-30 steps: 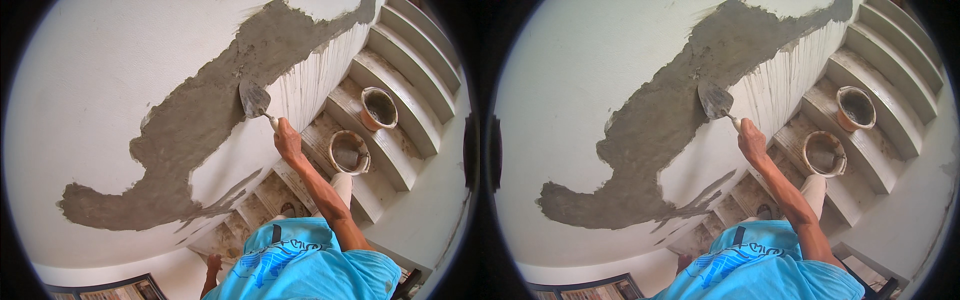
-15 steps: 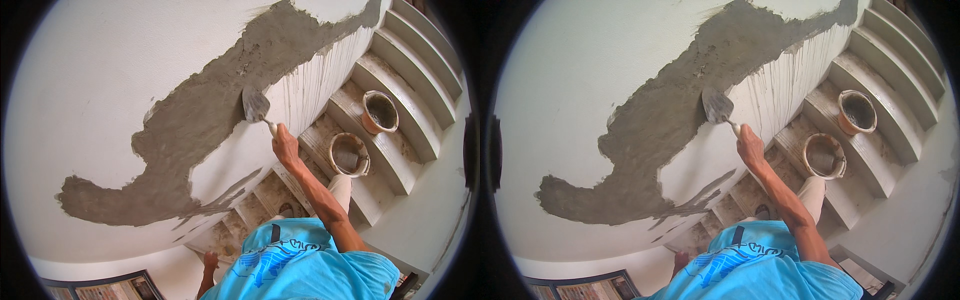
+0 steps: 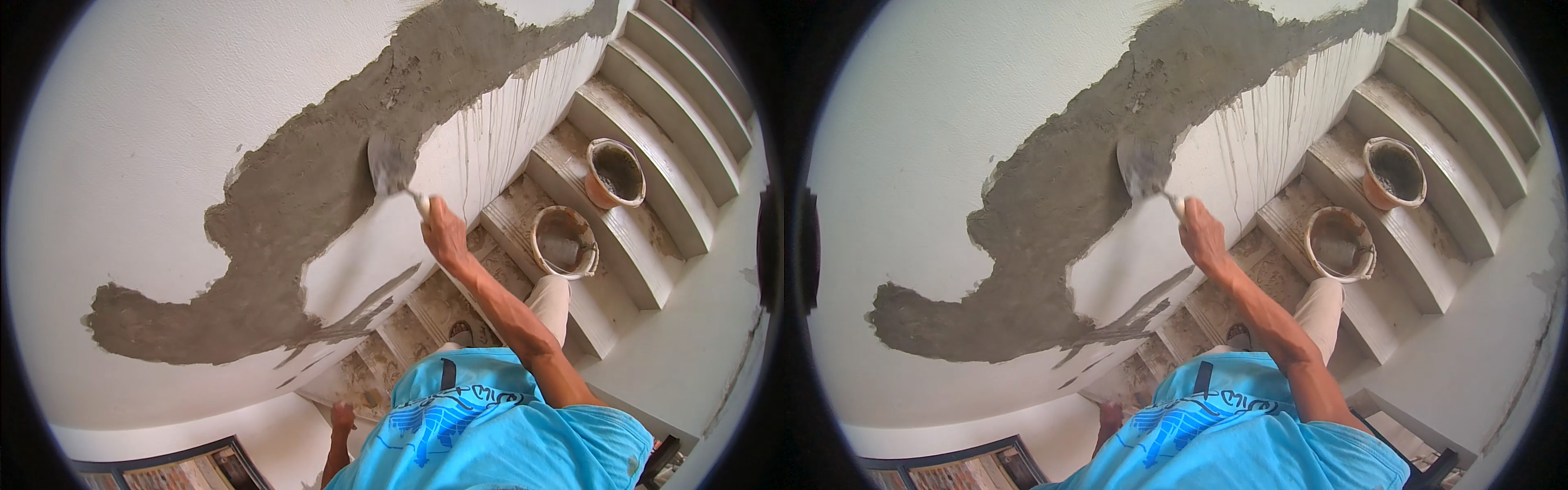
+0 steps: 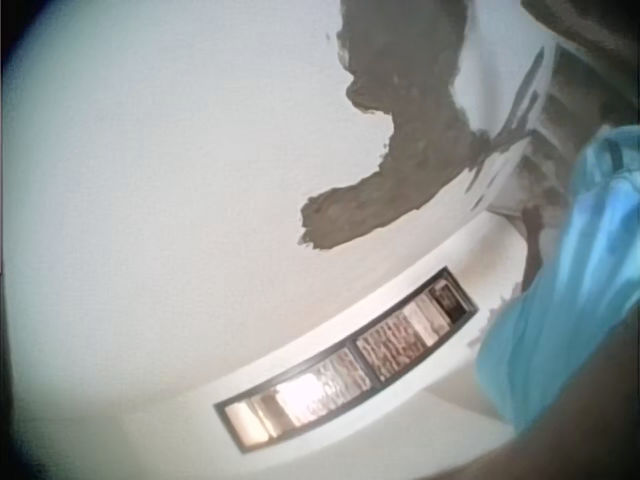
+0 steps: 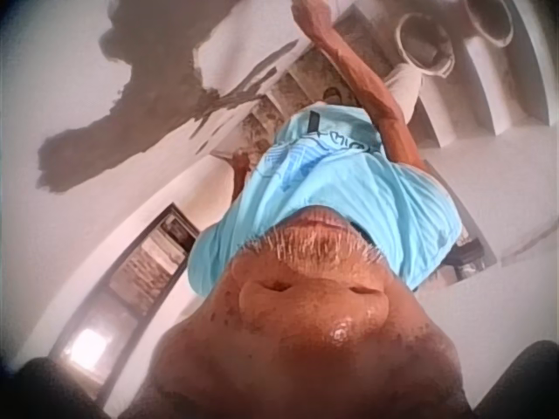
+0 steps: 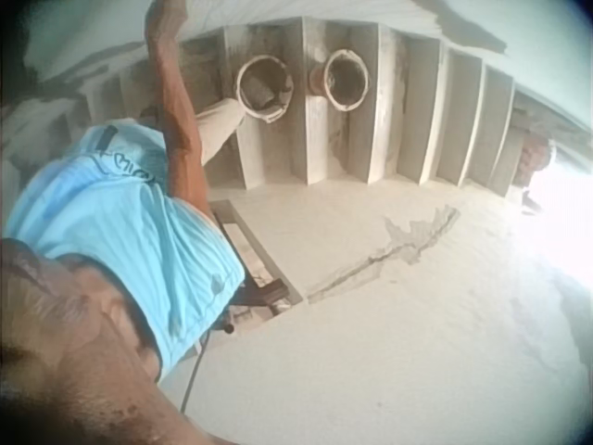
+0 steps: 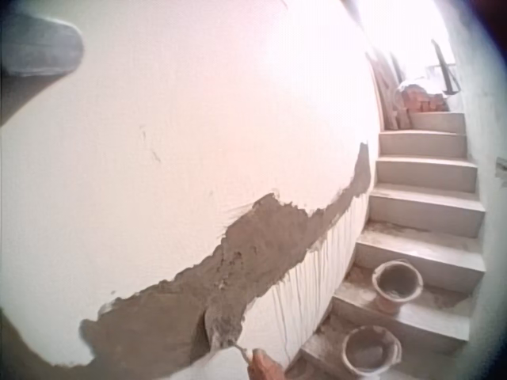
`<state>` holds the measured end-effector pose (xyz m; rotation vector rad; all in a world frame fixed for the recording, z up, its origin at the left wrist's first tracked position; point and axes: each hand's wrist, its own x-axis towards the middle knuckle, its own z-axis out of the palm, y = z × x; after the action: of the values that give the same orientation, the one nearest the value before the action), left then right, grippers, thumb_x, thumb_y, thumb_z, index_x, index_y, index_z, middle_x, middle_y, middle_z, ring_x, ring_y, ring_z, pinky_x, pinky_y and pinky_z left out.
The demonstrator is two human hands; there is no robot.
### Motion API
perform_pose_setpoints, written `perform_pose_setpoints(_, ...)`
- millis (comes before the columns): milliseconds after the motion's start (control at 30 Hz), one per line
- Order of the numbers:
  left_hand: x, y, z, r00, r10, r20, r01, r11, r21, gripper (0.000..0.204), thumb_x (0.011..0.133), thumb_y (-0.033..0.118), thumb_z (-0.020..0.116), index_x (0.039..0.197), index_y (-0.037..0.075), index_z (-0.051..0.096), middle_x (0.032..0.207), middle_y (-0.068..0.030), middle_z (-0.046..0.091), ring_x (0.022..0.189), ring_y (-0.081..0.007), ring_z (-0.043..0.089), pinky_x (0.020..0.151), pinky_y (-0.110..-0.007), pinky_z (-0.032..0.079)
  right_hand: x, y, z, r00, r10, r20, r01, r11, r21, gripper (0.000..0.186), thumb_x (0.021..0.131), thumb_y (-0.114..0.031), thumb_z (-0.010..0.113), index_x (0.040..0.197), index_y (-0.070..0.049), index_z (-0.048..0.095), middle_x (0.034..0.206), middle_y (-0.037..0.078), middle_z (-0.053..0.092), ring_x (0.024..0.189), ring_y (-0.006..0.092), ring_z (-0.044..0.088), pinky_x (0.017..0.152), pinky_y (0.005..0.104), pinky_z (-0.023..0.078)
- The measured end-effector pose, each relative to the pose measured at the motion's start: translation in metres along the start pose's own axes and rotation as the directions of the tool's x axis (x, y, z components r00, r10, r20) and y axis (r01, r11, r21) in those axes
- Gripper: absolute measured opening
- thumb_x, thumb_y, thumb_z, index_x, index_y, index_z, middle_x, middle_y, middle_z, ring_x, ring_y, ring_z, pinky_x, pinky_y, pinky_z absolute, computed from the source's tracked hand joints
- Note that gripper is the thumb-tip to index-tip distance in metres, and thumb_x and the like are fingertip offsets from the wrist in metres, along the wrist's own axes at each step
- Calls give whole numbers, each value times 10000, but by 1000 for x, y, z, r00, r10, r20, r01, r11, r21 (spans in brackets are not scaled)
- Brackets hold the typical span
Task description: The person applies wet cement to a curved wall using a trowel and a brush. They repeatedly scoop cement from a bucket and spread it along the wall surface, smoothing the material with the trowel.
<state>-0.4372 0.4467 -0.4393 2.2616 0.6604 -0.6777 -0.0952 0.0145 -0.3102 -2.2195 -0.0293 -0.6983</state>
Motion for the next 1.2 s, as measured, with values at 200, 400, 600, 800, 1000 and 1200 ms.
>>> perform_pose_setpoints(200, -18, -11, 3, 1000, 0, 19, -1, 999, 35, 299, 878, 230, 515, 845, -42, 633, 624, -152, 601, 457, -281, 629, 397, -397, 552, -25, 22, -9, 986, 162, 27, -164, 983, 78, 337, 784, -17, 641, 1056, -33, 444, 822, 243, 619, 747, 455, 633, 630, 515, 486)
perform_pose_setpoints(400, -11, -21, -1, 999, 10, 43, -11, 1000, 26, 314, 878, 256, 511, 816, -35, 613, 600, -135, 565, 424, -266, 590, 389, -392, 548, 26, 25, -5, 948, 315, -53, -303, 939, 162, 347, 783, 0, 640, 1051, -37, 422, 790, 262, 610, 770, 478, 632, 654, 528, 477)
perform_pose_setpoints(600, 7, -26, -7, 979, 202, -1, -201, 973, 112, 330, 893, 250, 489, 790, -45, 592, 584, -149, 553, 431, -277, 604, 384, -386, 534, -45, 8, 34, 948, 295, 121, -308, 944, 116, 345, 793, -6, 629, 1056, -48, 411, 802, 257, 615, 787, 487, 627, 662, 534, 475)
perform_pose_setpoints(800, 21, -12, -9, 996, 20, 86, -18, 1000, -24, 333, 914, 216, 465, 784, -66, 583, 590, -176, 562, 448, -309, 637, 397, -389, 530, -70, 24, 17, 949, 262, 174, -295, 933, 205, 324, 805, -47, 615, 1066, -25, 425, 754, 255, 577, 754, 469, 615, 656, 526, 457)
perform_pose_setpoints(1000, 22, 9, -14, 991, 47, 123, -49, 999, 13, 339, 922, 204, 467, 781, -79, 589, 601, -180, 575, 472, -321, 657, 407, -395, 538, -7, 15, 19, 905, 422, 51, -413, 846, 338, 319, 818, -36, 614, 1061, -21, 407, 766, 256, 581, 743, 477, 606, 648, 526, 454)
perform_pose_setpoints(1200, 41, 18, -16, 995, -86, 57, 81, 993, 91, 326, 923, 193, 516, 799, -90, 618, 627, -202, 627, 489, -331, 665, 476, -416, 564, -97, -4, 56, 914, 272, 302, -335, 924, 184, 359, 820, -44, 625, 1092, -39, 391, 843, 264, 599, 819, 492, 605, 696, 537, 462)
